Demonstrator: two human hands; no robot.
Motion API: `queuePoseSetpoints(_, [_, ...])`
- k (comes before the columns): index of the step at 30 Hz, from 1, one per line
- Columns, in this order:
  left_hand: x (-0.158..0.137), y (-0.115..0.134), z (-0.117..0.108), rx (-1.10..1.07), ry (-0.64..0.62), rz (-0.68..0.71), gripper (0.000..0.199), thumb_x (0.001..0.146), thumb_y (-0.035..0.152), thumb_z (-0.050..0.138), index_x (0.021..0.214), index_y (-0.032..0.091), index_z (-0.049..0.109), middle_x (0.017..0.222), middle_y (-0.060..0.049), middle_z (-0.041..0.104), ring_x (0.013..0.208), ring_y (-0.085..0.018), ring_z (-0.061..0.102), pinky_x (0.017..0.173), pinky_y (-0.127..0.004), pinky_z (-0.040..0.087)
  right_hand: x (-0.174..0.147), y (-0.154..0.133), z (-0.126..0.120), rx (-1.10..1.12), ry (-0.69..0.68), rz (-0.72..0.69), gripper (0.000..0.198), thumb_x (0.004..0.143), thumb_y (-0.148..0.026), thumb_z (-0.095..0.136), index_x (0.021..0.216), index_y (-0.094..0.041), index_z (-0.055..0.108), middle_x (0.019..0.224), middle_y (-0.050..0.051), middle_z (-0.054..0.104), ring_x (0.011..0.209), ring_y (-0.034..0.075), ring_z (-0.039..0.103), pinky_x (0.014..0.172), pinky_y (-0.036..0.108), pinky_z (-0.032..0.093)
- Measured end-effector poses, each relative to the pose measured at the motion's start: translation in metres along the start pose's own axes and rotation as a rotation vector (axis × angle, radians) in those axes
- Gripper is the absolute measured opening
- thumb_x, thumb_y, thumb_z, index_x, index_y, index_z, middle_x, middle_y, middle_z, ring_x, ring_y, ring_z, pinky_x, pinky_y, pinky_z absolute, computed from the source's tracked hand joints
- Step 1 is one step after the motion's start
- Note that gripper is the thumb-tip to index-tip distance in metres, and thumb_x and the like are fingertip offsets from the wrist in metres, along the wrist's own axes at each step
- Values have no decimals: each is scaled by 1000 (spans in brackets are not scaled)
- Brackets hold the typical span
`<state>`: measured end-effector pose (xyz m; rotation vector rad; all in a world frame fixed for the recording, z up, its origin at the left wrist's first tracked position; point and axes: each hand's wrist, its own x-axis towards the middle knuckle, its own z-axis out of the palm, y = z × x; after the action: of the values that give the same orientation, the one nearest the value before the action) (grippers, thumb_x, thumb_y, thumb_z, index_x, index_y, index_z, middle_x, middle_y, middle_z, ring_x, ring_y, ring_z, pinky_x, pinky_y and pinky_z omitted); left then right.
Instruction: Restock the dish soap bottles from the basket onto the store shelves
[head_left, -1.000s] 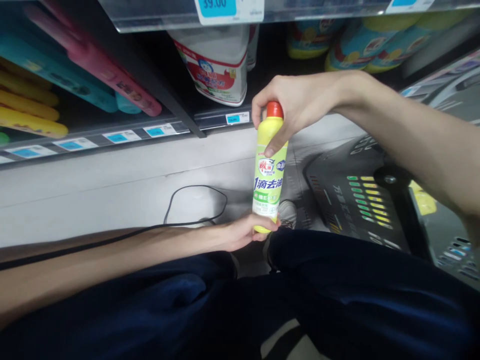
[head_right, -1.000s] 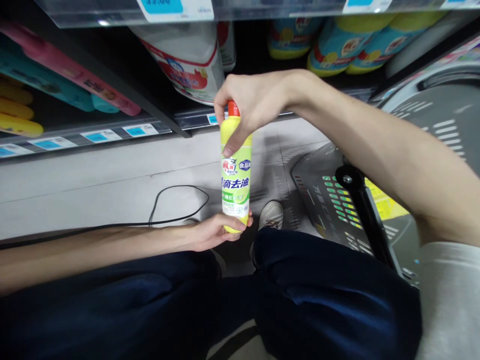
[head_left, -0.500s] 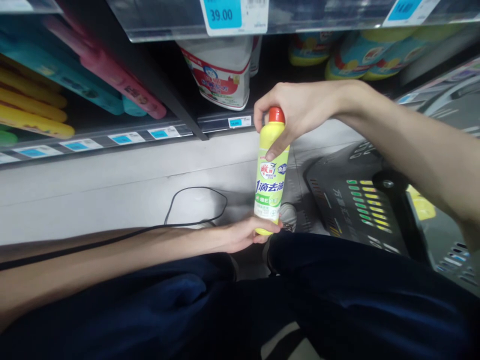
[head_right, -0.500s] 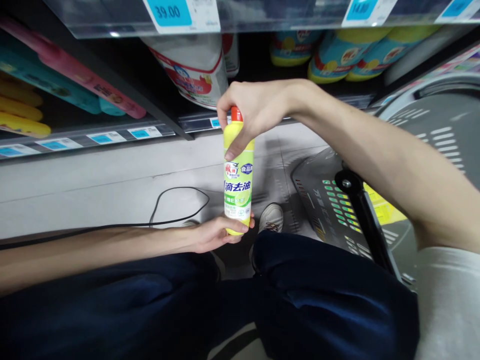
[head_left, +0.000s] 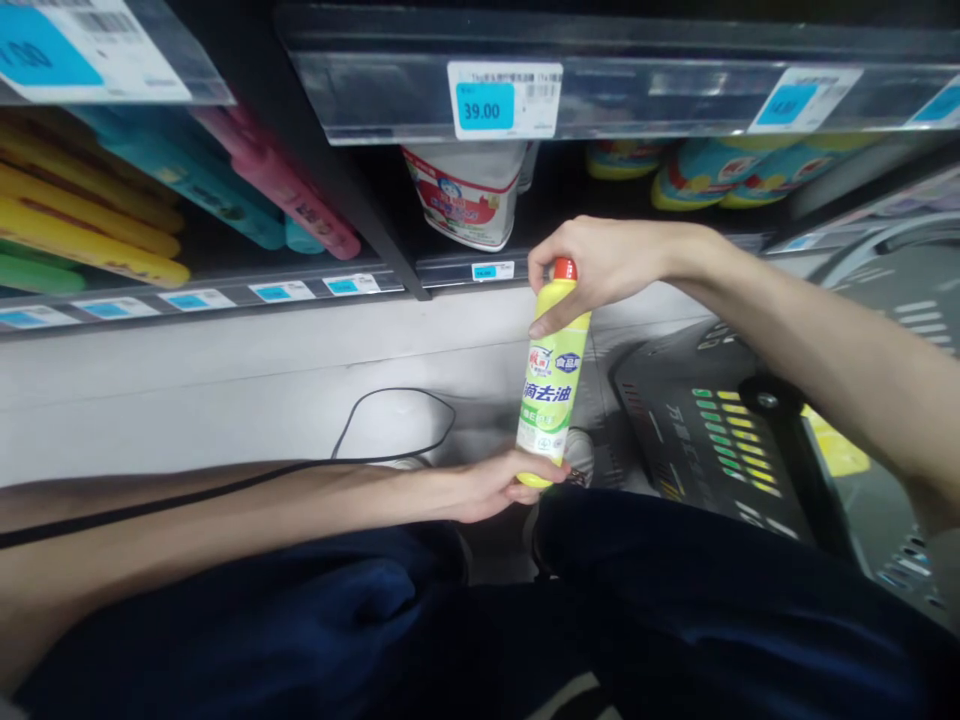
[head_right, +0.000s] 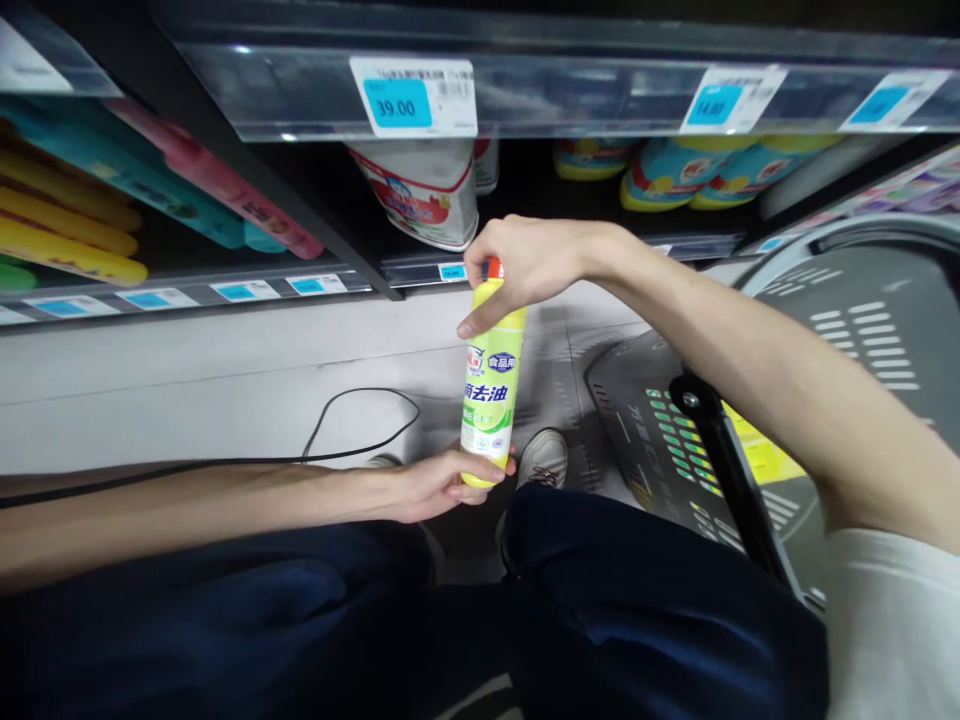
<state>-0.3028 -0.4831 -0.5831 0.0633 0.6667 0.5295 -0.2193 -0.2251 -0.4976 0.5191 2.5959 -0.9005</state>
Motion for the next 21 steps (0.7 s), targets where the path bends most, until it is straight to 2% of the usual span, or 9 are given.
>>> queuePoseSetpoints(4, [0, -1, -1, -19, 1, 20, 28, 66, 17, 75, 87, 13, 58, 76, 4, 54, 49, 0, 27, 49, -21, 12, 1, 5, 3, 75, 59, -22, 53, 87, -61, 68, 76, -10, 68, 73, -2, 57, 72, 9, 56, 67, 22, 36])
queuePoseSetpoints(8, [0, 1, 1, -34, 15, 28, 29, 62, 14, 73, 87, 13, 58, 76, 3, 55, 50, 0, 27, 49, -21, 12, 2, 8, 3, 175, 133, 25, 52, 99, -47, 57, 64, -10, 57, 68, -3, 47, 63, 5, 45, 61, 22, 30])
queuePoseSetpoints(13, [1, 0, 2, -28, 20, 38, 32, 61, 14, 71, 90, 14, 59, 77, 4, 56, 48, 0, 24, 50, -21, 13, 2, 6, 3, 133, 132, 27, 46, 101, -34, 54, 60, -15, 44, 62, -4, 34, 59, 7, 33, 57, 25, 24])
queuePoseSetpoints(17, [0, -4, 0, -26, 53, 19, 32, 62, 14, 70, 91, 14, 58, 78, 3, 58, 47, 1, 21, 51, -21, 13, 2, 4, 3, 132, 107, -5, 48, 101, -36, 51, 59, -18, 36, 59, -5, 28, 57, 7, 27, 56, 26, 21])
queuePoseSetpoints(21, [1, -2, 2, -33, 42, 22, 33, 59, 13, 72, 89, 14, 58, 76, 4, 54, 52, -1, 26, 52, -22, 13, 2, 6, 2, 142, 98, 8, 50, 101, -38, 48, 57, -19, 33, 56, -5, 27, 55, 7, 24, 55, 27, 20])
